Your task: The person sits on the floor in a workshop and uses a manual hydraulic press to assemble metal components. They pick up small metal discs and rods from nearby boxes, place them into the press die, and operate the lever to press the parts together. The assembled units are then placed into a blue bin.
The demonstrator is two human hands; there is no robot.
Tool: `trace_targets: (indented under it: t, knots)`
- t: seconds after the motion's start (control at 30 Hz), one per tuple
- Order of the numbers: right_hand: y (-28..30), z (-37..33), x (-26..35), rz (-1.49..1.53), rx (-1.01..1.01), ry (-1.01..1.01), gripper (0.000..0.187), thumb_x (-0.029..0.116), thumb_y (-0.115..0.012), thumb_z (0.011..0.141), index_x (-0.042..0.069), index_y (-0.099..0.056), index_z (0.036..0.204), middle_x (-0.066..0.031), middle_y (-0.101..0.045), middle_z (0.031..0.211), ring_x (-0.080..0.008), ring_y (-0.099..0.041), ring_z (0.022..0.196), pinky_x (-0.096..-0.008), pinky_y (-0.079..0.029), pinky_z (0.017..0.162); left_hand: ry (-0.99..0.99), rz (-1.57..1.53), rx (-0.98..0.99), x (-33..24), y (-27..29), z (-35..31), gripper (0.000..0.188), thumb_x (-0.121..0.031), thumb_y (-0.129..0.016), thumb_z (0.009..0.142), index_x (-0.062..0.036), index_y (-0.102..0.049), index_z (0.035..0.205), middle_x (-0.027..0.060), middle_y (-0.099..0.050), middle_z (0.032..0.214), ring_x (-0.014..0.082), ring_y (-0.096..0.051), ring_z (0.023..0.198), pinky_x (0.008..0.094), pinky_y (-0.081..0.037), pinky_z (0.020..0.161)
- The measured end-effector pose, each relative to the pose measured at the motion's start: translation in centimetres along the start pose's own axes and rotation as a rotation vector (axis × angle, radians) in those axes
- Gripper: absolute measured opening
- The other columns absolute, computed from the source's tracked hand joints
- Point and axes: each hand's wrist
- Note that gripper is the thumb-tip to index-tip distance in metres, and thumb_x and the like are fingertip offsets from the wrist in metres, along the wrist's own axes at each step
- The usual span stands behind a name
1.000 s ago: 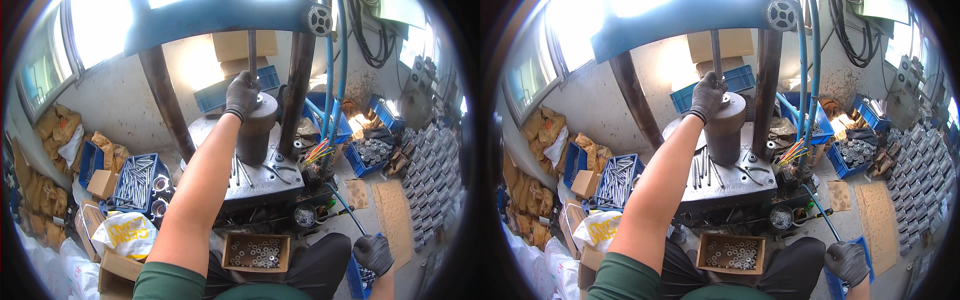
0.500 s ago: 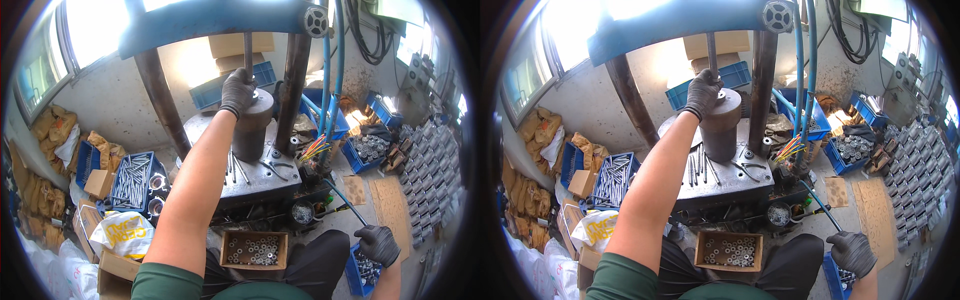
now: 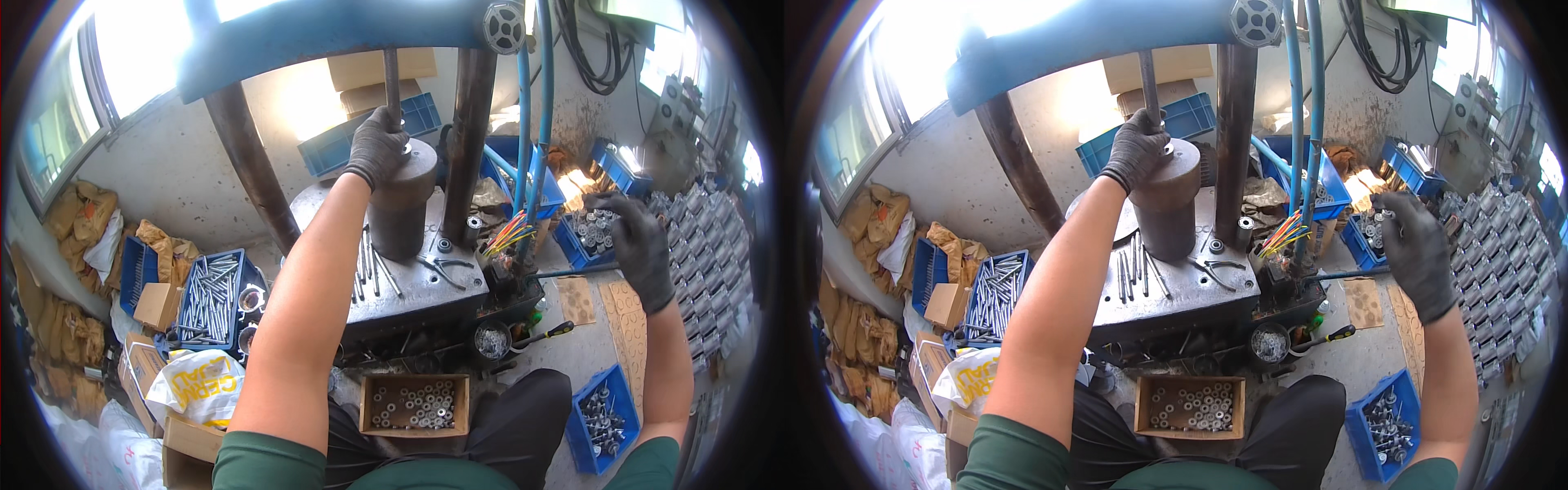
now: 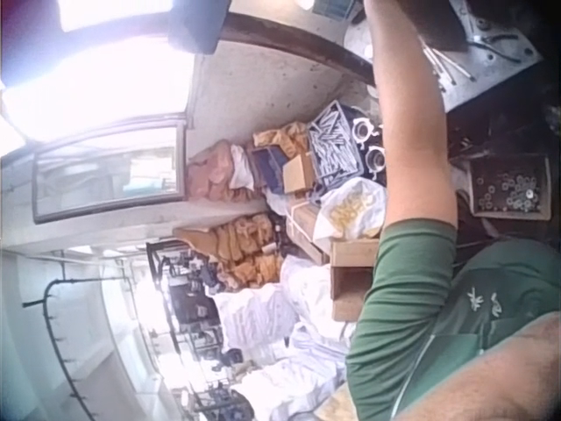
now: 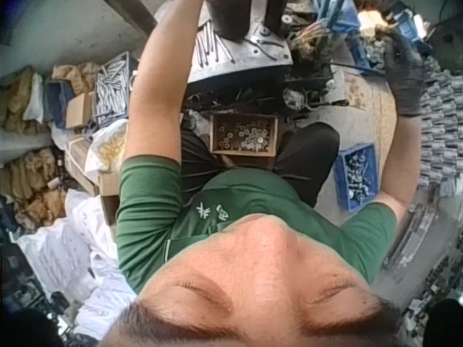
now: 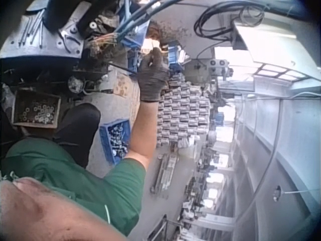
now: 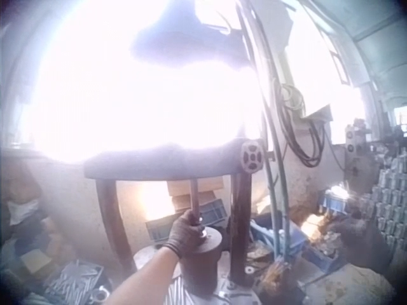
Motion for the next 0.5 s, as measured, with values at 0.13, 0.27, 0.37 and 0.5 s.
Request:
trace_targets:
  t: [0.13, 0.27, 0.37, 0.5]
  knots:
    - [-1.4, 0.9, -2.7, 0.074, 0.041, -0.177, 0.029, 0.0, -0.063, 0.097, 0.003, -0.067, 0.125, -0.0224, -0.075, 0.107, -0.0384, -0.075, 0.092, -0.0464, -0.059, 0.081, -0.009, -0.019, 0.007, -0.6, -0.4, -0.3, 0.037, -0.001, -0.074, 0.094, -0.004, -0.066, 0.129, 0.0054, -0.069, 0.101, 0.0157, -0.065, 0.092, 0.0307, -0.055, 0.09]
    - [0.2, -0.4, 0.5, 0.06, 0.121, -0.141, 0.028, -0.001, -0.062, 0.096, 0.002, -0.068, 0.123, -0.0231, -0.075, 0.106, -0.0399, -0.074, 0.094, -0.0466, -0.058, 0.084, -0.012, 0.03, -0.008, -0.9, 0.4, -0.8, 0.034, -0.002, -0.075, 0.094, -0.0037, -0.067, 0.127, 0.0071, -0.072, 0.104, 0.0168, -0.067, 0.095, 0.0314, -0.056, 0.09]
    - [3.3, -6.5, 1.5, -0.022, 0.307, -0.089, 0.035, 0.0, -0.067, 0.088, 0.003, -0.068, 0.122, -0.0235, -0.074, 0.106, -0.0419, -0.074, 0.096, -0.0475, -0.059, 0.086, -0.047, 0.01, -0.022, 0.0, -0.2, -0.2, 0.032, -0.004, -0.076, 0.094, -0.0036, -0.067, 0.125, 0.0082, -0.074, 0.106, 0.0176, -0.069, 0.098, 0.0322, -0.056, 0.091]
    - [5.7, -14.4, 3.9, 0.194, 0.934, -0.269, 0.032, 0.016, -0.068, 0.083, 0.007, -0.078, 0.113, -0.019, -0.077, 0.099, -0.0391, -0.075, 0.09, -0.0466, -0.061, 0.084, -0.061, 0.071, -0.043, -1.0, -0.4, -0.5, 0.029, -0.011, -0.079, 0.092, -0.0051, -0.068, 0.118, 0.0152, -0.078, 0.105, 0.0287, -0.074, 0.099, 0.0373, -0.056, 0.092]
Point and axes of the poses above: each hand's wrist, its own z-axis towards the middle knuckle, its own y-axis out of the back of the hand, x = y × z
